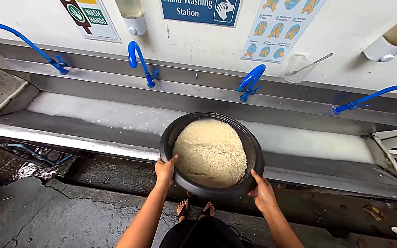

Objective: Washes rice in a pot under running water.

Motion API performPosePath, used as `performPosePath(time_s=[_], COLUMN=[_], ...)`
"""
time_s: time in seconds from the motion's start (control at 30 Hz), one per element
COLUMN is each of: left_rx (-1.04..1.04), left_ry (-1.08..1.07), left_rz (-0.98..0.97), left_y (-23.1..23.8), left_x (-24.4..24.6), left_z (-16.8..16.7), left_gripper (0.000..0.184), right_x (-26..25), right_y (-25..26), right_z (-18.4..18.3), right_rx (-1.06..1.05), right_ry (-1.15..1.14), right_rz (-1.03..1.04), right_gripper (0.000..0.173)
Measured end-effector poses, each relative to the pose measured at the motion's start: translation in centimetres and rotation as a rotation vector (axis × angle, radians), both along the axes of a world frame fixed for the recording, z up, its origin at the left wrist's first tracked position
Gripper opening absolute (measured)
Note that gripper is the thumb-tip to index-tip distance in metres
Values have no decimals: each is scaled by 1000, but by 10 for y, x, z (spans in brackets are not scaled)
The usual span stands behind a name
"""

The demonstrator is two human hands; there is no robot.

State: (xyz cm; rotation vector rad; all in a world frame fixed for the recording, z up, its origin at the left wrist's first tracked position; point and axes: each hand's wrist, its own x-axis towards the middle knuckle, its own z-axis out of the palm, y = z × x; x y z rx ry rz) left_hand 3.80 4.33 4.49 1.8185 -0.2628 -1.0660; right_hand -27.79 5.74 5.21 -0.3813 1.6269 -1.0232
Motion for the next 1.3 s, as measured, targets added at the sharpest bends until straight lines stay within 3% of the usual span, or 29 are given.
performPosePath(time_s=[0.13, 0.2, 0.3, 0.37, 0.47, 0.6, 0.9, 1.03, 1.13, 1.2, 1.3], left_rx=[-30, -83, -132, -141, -124, -104, -113, -117, -149, -154, -137], left_ry=[-96, -102, -98, -117, -169, -222, -228, -247, -291, -332, -357], left_rz=[-52, -13, 63, 108, 142, 170, 192, 162, 118, 108, 106], left_y=[19, 27, 28, 23, 21, 20, -23, -34, -31, -34, -35], left_x=[-5, -12, -23, -27, -28, -37, -55, -62, -69, -70, -69], left_z=[-24, -33, -34, -30, -33, -44, -54, -54, -56, -58, -58], left_gripper=[51, 51, 45, 41, 39, 35, 27, 31, 35, 38, 36], right_x=[-41, -64, -65, -43, -35, -41, -49, -60, -74, -81, -82], right_y=[-20, -60, -134, -157, -159, -156, -214, -231, -225, -227, -252], right_z=[-16, -24, -30, -33, -41, -43, 3, -10, -39, -45, -12], right_rx=[185, 136, 74, 107, 95, 39, -131, -76, -13, 22, 28], right_ry=[163, 243, 269, 365, 453, 455, 526, 565, 554, 638, 935], right_rz=[221, 300, 262, 176, 128, 88, 125, 171, 172, 259, 593], right_gripper=[49, 40, 34, 39, 47, 35, 26, 32, 38, 45, 55])
